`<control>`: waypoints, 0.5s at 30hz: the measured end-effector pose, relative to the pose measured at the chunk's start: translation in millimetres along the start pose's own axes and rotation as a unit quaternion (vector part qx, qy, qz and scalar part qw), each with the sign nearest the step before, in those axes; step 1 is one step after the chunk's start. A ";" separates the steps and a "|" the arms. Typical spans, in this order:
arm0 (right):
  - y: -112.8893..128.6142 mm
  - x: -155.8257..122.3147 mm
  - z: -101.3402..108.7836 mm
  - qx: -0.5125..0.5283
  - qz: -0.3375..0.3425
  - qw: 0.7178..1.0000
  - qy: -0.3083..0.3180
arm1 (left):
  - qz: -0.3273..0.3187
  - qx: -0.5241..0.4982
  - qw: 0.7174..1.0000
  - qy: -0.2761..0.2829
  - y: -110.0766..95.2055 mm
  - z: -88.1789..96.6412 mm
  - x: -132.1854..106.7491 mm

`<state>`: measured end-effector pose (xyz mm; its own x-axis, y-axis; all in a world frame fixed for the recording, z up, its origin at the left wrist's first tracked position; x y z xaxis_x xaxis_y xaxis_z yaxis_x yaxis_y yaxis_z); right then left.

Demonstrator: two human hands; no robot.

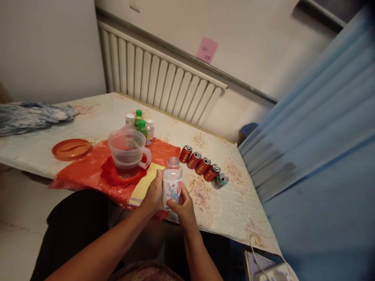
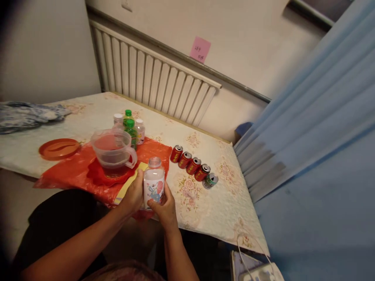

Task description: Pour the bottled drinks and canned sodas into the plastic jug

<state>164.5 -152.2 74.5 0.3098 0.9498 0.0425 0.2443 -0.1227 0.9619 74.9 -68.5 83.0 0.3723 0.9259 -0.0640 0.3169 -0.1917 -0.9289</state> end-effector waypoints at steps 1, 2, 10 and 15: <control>-1.2 2.0 2.3 -0.004 0.003 1.000 0.004 | -0.019 0.000 1.000 0.020 0.5 -0.6 0.5; -2.9 3.9 4.8 -0.006 0.007 1.000 0.008 | -0.037 0.005 0.998 0.042 1.6 -1.7 1.0; -20.3 -2.5 56.6 -0.253 0.119 0.957 -0.074 | -0.027 0.106 0.989 0.101 31.8 -7.8 9.7; -22.2 -53.1 146.8 -0.477 0.189 0.797 -0.320 | 0.025 0.104 0.989 0.100 31.7 -2.6 10.2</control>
<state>277.5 -242.1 11.2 0.6748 0.5189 0.5248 -0.6925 0.1993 0.6934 91.0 -65.9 53.9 0.5547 0.8300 -0.0583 0.1156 -0.1463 -0.9825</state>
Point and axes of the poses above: each hand's wrist, its own x-axis towards the middle knuckle, its own z-axis out of the back of the hand, y = z × x, the point moved 3 cm from there along x, towards the middle knuckle, and after that the axes turned 3 degrees about -z, right-handed, at the moved point
